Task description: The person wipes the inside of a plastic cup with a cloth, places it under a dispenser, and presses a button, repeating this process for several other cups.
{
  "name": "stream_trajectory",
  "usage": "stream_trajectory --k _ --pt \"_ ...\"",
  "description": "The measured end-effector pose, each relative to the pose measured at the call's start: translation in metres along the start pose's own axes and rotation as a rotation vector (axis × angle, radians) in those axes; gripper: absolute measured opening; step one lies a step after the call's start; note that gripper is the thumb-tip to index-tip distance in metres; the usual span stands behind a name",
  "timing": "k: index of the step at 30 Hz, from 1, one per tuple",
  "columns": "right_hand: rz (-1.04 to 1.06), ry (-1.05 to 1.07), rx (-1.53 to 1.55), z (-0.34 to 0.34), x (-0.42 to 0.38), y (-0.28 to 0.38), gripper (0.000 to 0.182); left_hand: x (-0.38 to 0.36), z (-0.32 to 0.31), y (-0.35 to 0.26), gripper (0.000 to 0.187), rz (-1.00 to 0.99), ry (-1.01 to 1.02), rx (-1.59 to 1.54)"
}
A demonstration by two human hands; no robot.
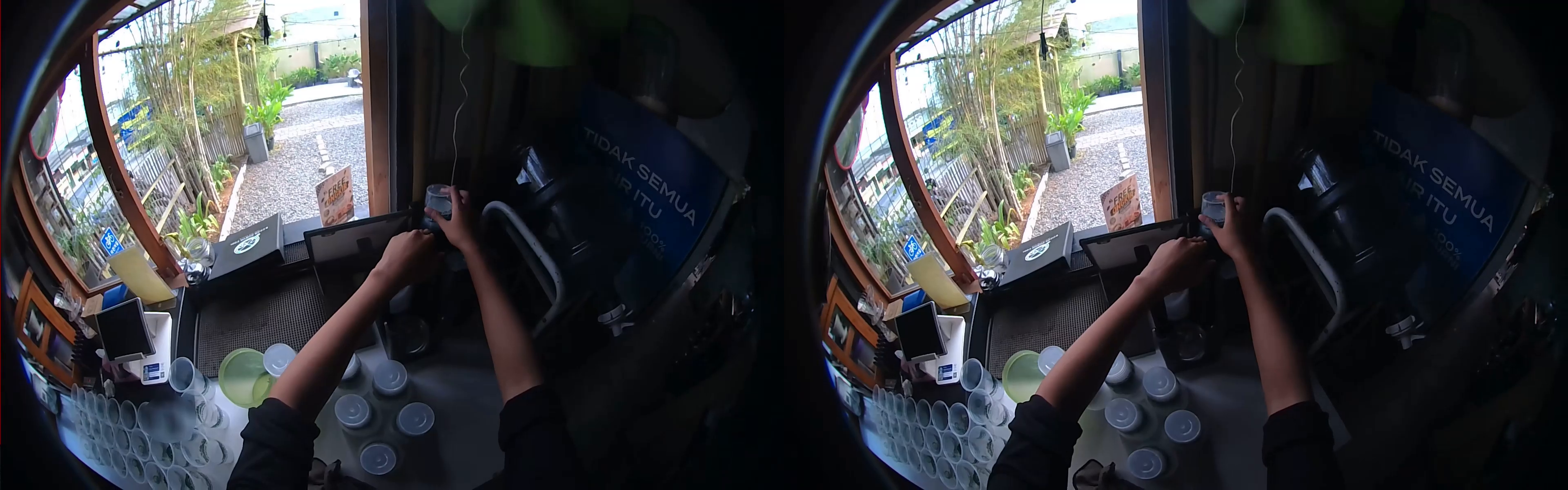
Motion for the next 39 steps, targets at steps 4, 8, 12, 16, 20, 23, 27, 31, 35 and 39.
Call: stream_trajectory --k 4,8,12,16,20,23,27,31,35,39 --pt "0.193 -0.327 0.055 -0.001 0.006 0.002 0.035 -0.004 -0.003 0.005 0.029 -0.029 -0.070 -0.047" --pt "0.184 -0.204 0.055 0.002 0.001 0.006 0.029 -0.005 -0.003 0.005 0.028 -0.006 -0.049 -0.085" --pt "0.040 -0.013 -0.095 0.005 0.000 0.015 0.026 0.000 -0.012 0.012 0.027 -0.146 -0.098 0.065" --pt "0.124 -0.043 -0.054 0.003 -0.001 0.005 0.024 0.001 -0.022 0.013 0.039 -0.088 -0.070 0.086" --pt "0.065 0.271 -0.422 0.002 -0.012 0.007 0.047 -0.024 -0.021 0.000 0.071 0.133 0.108 0.243" --pt "0.049 0.195 -0.446 0.005 -0.031 0.032 0.056 -0.069 -0.021 -0.011 0.075 0.138 0.066 -0.013" --pt "-0.081 -0.143 -0.062 0.012 -0.049 0.090 0.053 -0.152 0.040 -0.021 0.068 0.079 0.047 -0.118" --pt "0.136 -0.267 0.372 0.038 -0.091 0.218 0.041 -0.243 0.111 0.001 0.051 0.202 0.127 -0.344" --pt "0.381 0.016 0.476 0.024 -0.135 0.344 0.031 -0.342 0.145 0.046 0.049 0.469 -0.041 -0.338" --pt "0.560 0.483 0.419 -0.030 -0.178 0.416 0.029 -0.434 0.155 0.091 0.061 0.621 -0.178 -0.457"
Point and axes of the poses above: each hand's wrist, its own x-axis towards the middle knuckle, its own z-axis out of the back of the hand, y = z × x, the point moved 2 cm from there along x, towards the middle knuckle, and after that the axes turned 2 degrees about x, right-handed, at the moved point
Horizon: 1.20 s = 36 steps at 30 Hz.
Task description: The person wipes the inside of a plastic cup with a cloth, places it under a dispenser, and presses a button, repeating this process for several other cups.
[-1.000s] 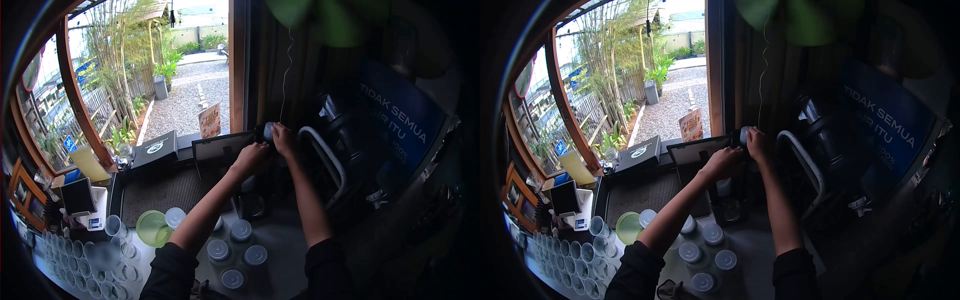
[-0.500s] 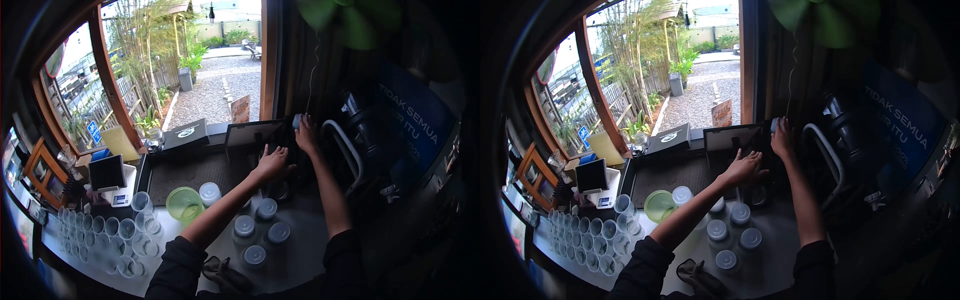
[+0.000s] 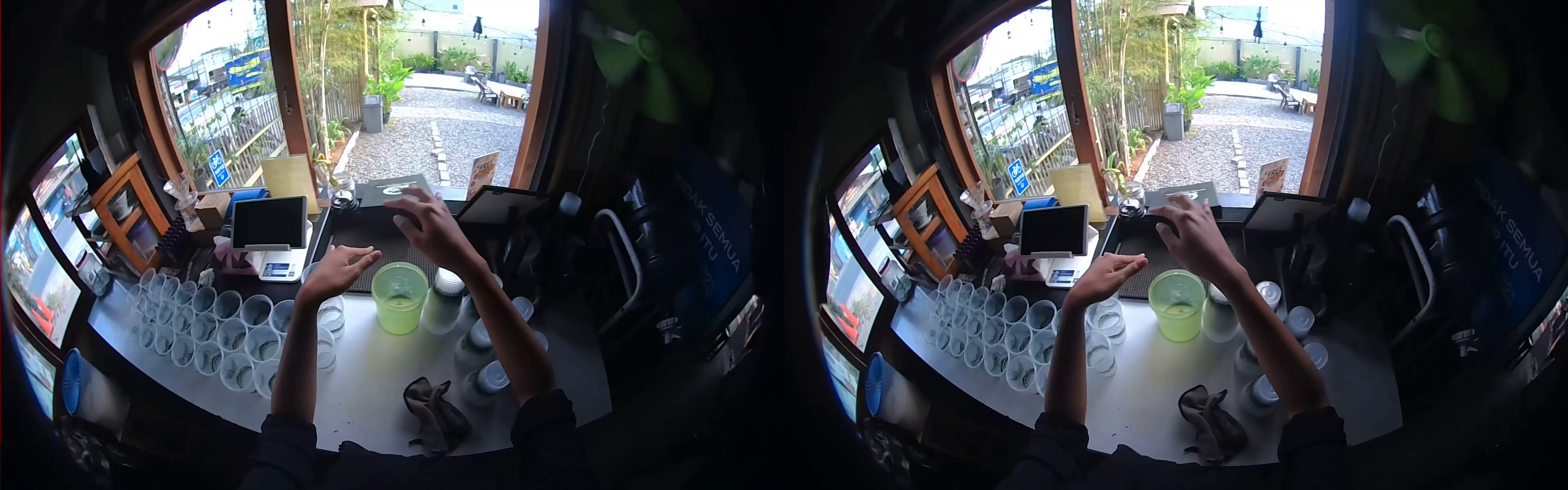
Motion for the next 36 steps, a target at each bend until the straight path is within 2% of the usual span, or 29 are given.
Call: stream_trajectory --k 1,3,4,5,7,9,10,13,15,19,20,22,24,26,27,29,30,31,33,34,35,36 --pt "0.000 0.146 -0.009 -0.023 0.005 0.004 0.029 -0.013 0.014 0.005 0.049 0.017 -0.031 0.010" --pt "-0.008 0.330 -0.026 -0.075 0.011 0.007 0.029 -0.035 0.037 0.012 0.048 0.189 0.002 0.222" --pt "-0.011 0.415 -0.043 -0.104 0.013 0.002 0.030 -0.042 0.038 0.035 0.046 0.227 -0.011 0.255" --pt "-0.018 0.516 -0.092 -0.127 0.014 0.002 0.035 -0.053 0.036 0.054 0.045 0.182 -0.085 0.207" --pt "-0.026 0.541 -0.079 -0.173 0.014 -0.005 0.038 -0.068 0.034 0.074 0.048 0.253 -0.043 0.358" --pt "0.049 0.580 0.037 -0.217 0.016 -0.025 0.040 -0.085 0.031 0.082 0.059 0.284 -0.040 0.211" --pt "0.129 0.460 0.017 -0.229 0.014 -0.026 0.038 -0.091 0.030 0.086 0.058 0.276 -0.033 0.219" --pt "0.051 0.578 -0.187 -0.250 0.012 -0.036 0.034 -0.102 0.038 0.090 0.053 0.291 -0.003 0.195" --pt "0.006 0.542 -0.215 -0.255 0.008 -0.040 0.028 -0.108 0.043 0.092 0.051 0.266 -0.010 0.180" --pt "-0.114 0.441 -0.164 -0.247 0.002 -0.048 0.018 -0.116 0.056 0.088 0.048 0.242 -0.011 0.171" --pt "-0.084 0.357 -0.100 -0.246 0.001 -0.057 0.015 -0.116 0.059 0.085 0.048 0.247 0.004 0.171" --pt "-0.109 0.266 -0.087 -0.221 -0.001 -0.043 0.015 -0.115 0.061 0.080 0.047 0.252 0.040 0.168" --pt "-0.076 0.154 -0.084 -0.189 -0.003 -0.026 0.011 -0.111 0.056 0.082 0.052 0.202 -0.036 0.032" --pt "-0.071 0.003 -0.074 -0.155 -0.010 0.001 0.008 -0.110 0.049 0.063 0.062 0.168 -0.169 -0.039" --pt "-0.105 -0.054 -0.064 -0.137 -0.014 0.017 0.008 -0.106 0.041 0.060 0.076 0.235 -0.190 -0.079" --pt "-0.128 -0.158 0.041 -0.110 -0.025 0.035 0.011 -0.093 0.015 0.059 0.090 0.206 -0.384 -0.105" --pt "-0.137 -0.210 0.093 -0.099 -0.033 0.037 0.012 -0.084 0.008 0.050 0.096 0.141 -0.409 -0.240" --pt "-0.142 -0.204 0.233 -0.090 -0.040 0.034 0.013 -0.076 0.001 0.041 0.096 0.129 -0.469 -0.415" --pt "-0.145 -0.190 0.513 -0.072 -0.058 0.026 0.016 -0.067 -0.007 0.013 0.093 0.096 -0.410 -0.725" --pt "-0.168 -0.126 0.612 -0.062 -0.067 0.022 0.016 -0.064 -0.012 -0.001 0.085 0.008 -0.453 -0.815" --pt "-0.196 -0.161 0.650 -0.051 -0.076 0.018 0.017 -0.057 -0.019 -0.012 0.074 -0.102 -0.473 -0.944" --pt "-0.222 -0.197 0.687 -0.039 -0.086 0.015 0.019 -0.051 -0.025 -0.024 0.070 -0.143 -0.487 -0.915"
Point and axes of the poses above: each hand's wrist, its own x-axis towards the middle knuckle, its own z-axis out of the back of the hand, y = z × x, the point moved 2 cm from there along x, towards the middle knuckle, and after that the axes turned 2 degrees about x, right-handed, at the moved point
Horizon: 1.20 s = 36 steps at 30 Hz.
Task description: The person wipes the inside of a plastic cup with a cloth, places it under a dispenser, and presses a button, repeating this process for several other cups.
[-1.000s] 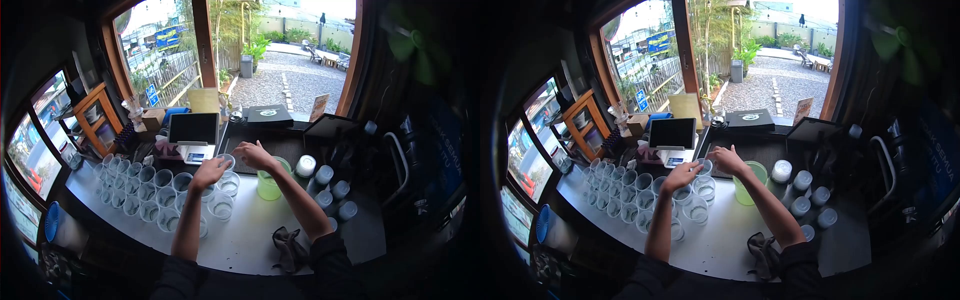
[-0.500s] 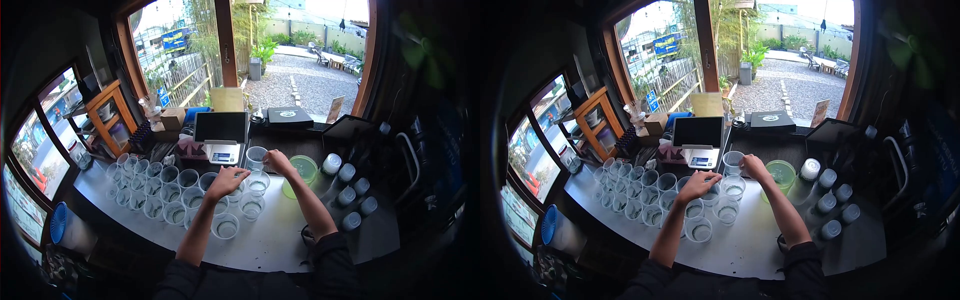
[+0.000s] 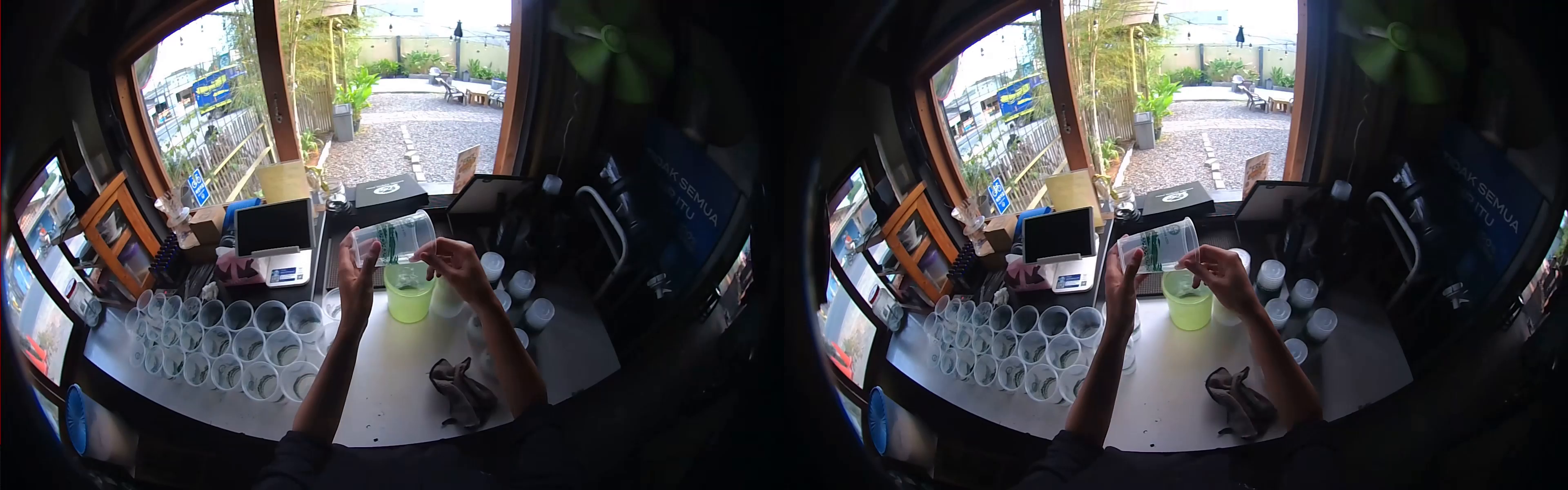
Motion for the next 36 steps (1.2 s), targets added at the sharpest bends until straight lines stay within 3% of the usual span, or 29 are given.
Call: stream_trajectory --k 1,3,5,6,7,9,11,14,15,17,25,27,30,33,34,36 --pt "-0.016 -0.040 0.039 0.013 -0.008 0.004 0.022 0.001 -0.016 -0.003 0.067 -0.046 0.009 0.017" --pt "-0.028 -0.336 -0.379 0.042 -0.026 0.031 0.062 -0.001 -0.051 -0.009 0.069 -0.121 -0.003 0.102" --pt "0.216 -0.403 -0.649 0.063 -0.040 0.065 0.078 -0.003 -0.086 -0.010 0.072 -0.226 0.010 0.257" --pt "0.276 -0.296 -0.755 0.078 -0.043 0.069 0.087 -0.003 -0.105 -0.012 0.077 -0.264 0.030 0.333" --pt "0.356 -0.182 -0.866 0.091 -0.044 0.072 0.086 -0.003 -0.126 -0.012 0.078 -0.293 0.076 0.360" --pt "0.256 -0.127 -0.837 0.110 -0.052 0.072 0.084 -0.004 -0.169 -0.008 0.080 -0.250 0.197 0.295" --pt "0.277 -0.234 -0.858 0.143 -0.055 0.062 0.083 0.000 -0.205 0.010 0.084 -0.383 0.186 0.478" --pt "0.248 -0.429 -0.795 0.194 -0.063 0.064 0.080 0.017 -0.255 0.027 0.077 -0.236 0.387 0.157" --pt "0.241 -0.502 -0.740 0.212 -0.062 0.063 0.079 0.024 -0.267 0.036 0.064 -0.186 0.422 0.145" --pt "0.231 -0.645 -0.625 0.255 -0.061 0.053 0.078 0.042 -0.293 0.054 0.062 -0.077 0.454 0.140" --pt "0.223 -0.882 -0.703 0.400 0.013 -0.016 0.081 0.121 -0.386 0.171 0.059 -0.361 0.687 0.761" --pt "0.231 -0.853 -0.692 0.414 0.037 -0.037 0.081 0.133 -0.404 0.201 0.058 -0.526 0.790 1.013" --pt "0.271 -0.825 -0.652 0.428 0.073 -0.071 0.082 0.142 -0.412 0.221 0.055 -0.469 0.939 1.139" --pt "0.309 -0.737 -0.854 0.440 0.092 -0.105 0.081 0.137 -0.408 0.233 0.067 -0.469 0.917 1.080" --pt "0.273 -0.737 -0.844 0.436 0.091 -0.115 0.080 0.132 -0.405 0.226 0.066 -0.500 0.853 1.018" --pt "0.187 -0.597 -0.848 0.438 0.093 -0.124 0.082 0.133 -0.403 0.211 0.066 -0.457 0.912 1.053"
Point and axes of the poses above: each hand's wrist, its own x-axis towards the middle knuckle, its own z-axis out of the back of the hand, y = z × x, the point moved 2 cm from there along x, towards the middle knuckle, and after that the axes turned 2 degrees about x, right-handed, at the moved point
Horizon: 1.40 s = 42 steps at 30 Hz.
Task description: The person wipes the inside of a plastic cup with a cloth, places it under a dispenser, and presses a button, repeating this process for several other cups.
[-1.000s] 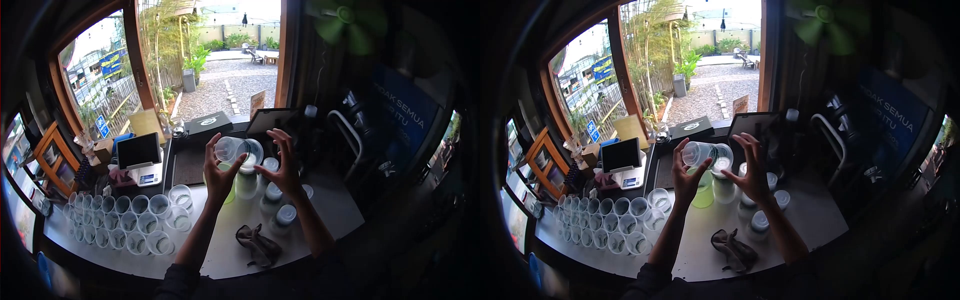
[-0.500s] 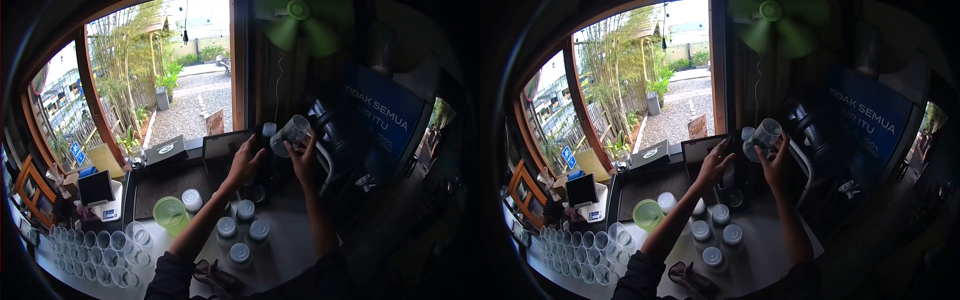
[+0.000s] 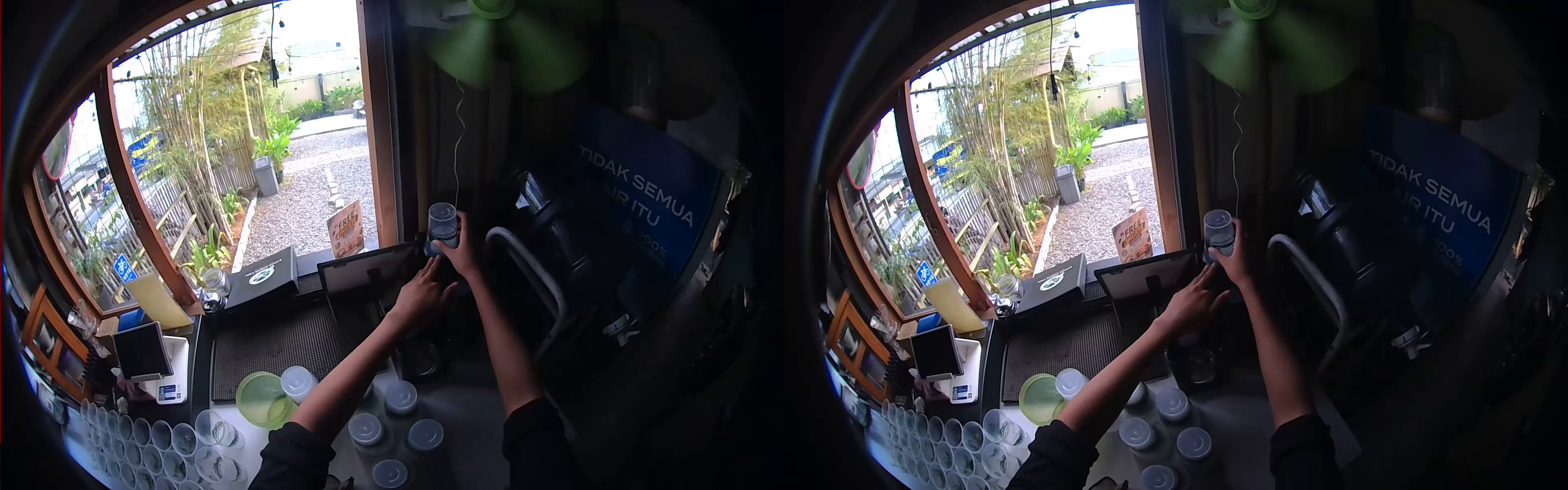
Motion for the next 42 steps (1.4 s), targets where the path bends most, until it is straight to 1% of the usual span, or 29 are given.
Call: stream_trajectory --k 1,2,4,5,7,8,11,14,17,19,20,22,25,28,29,31,32,34,35,37,38,39,41,42 --pt "-0.010 0.087 -0.004 -0.002 -0.003 -0.003 0.082 0.000 0.002 0.000 0.066 0.010 0.037 -0.005" --pt "-0.022 0.069 -0.014 -0.003 -0.005 -0.005 0.087 -0.001 -0.002 0.002 0.066 0.014 0.013 -0.029" --pt "-0.036 -0.013 -0.090 -0.008 -0.011 -0.015 0.092 0.000 -0.007 0.003 0.066 0.014 -0.043 -0.078" --pt "-0.037 -0.056 -0.130 -0.009 -0.012 -0.019 0.094 -0.001 -0.009 0.002 0.065 0.021 -0.037 -0.055" --pt "-0.031 -0.043 -0.155 -0.003 -0.010 -0.005 0.098 -0.001 -0.008 0.000 0.064 0.035 -0.031 0.001" --pt "-0.028 -0.039 -0.164 0.000 -0.008 0.005 0.100 -0.002 -0.008 0.000 0.065 0.042 -0.041 -0.019" --pt "-0.041 0.066 -0.259 0.007 -0.007 0.026 0.098 -0.003 -0.009 -0.001 0.066 0.055 -0.054 -0.047" --pt "0.131 0.060 -0.327 0.011 -0.003 0.032 0.081 -0.005 -0.007 -0.003 0.067 0.059 -0.044 -0.036" --pt "0.154 0.104 -0.406 0.004 -0.007 0.015 0.059 -0.005 -0.009 -0.003 0.067 0.065 -0.067 -0.047" --pt "0.005 0.238 -0.475 -0.001 -0.010 0.014 0.050 -0.004 -0.015 0.000 0.067 0.054 -0.119 -0.054" --pt "-0.070 0.306 -0.508 -0.003 -0.013 0.013 0.046 -0.004 -0.018 0.002 0.067 0.054 -0.105 -0.050" --pt "-0.082 0.339 -0.547 -0.002 -0.012 0.016 0.046 -0.004 -0.015 0.001 0.067 0.056 -0.079 -0.042" --pt "-0.119 0.374 -0.546 0.000 -0.009 0.018 0.046 -0.003 -0.018 0.003 0.068 0.040 -0.119 -0.043" --pt "-0.149 0.428 -0.559 0.002 -0.008 0.018 0.049 -0.003 -0.010 -0.002 0.066 0.101 0.031 -0.087" --pt "-0.150 0.452 -0.569 0.002 -0.007 0.018 0.051 -0.003 -0.009 -0.003 0.065 0.082 0.003 -0.106" --pt "-0.120 0.509 -0.629 0.010 -0.003 0.033 0.053 -0.008 -0.005 -0.004 0.072 0.057 -0.057 -0.140" --pt "-0.107 0.542 -0.653 0.014 -0.006 0.043 0.055 -0.018 0.000 -0.004 0.073 0.053 -0.007 -0.123" --pt "0.032 0.323 -0.624 0.019 -0.009 0.065 0.056 -0.045 0.040 -0.018 0.081 0.046 0.092 -0.082" --pt "0.103 0.215 -0.604 0.019 -0.011 0.079 0.056 -0.061 0.060 -0.024 0.080 0.030 0.082 -0.037" --pt "0.105 0.078 -0.456 0.024 -0.016 0.121 0.054 -0.106 0.097 -0.031 0.078 0.014 0.073 0.044" --pt "0.097 0.013 -0.378 0.025 -0.022 0.145 0.052 -0.128 0.116 -0.032 0.081 0.041 0.064 -0.004" --pt "0.123 0.016 -0.308 0.022 -0.030 0.169 0.050 -0.152 0.131 -0.031 0.081 0.045 0.039 0.001" --pt "0.182 0.014 -0.166 0.016 -0.042 0.218 0.046 -0.204 0.171 -0.032 0.080 0.121 0.050 -0.077" --pt "0.245 -0.008 -0.141 0.010 -0.053 0.250 0.042 -0.230 0.185 -0.026 0.079 0.151 0.035 -0.117"
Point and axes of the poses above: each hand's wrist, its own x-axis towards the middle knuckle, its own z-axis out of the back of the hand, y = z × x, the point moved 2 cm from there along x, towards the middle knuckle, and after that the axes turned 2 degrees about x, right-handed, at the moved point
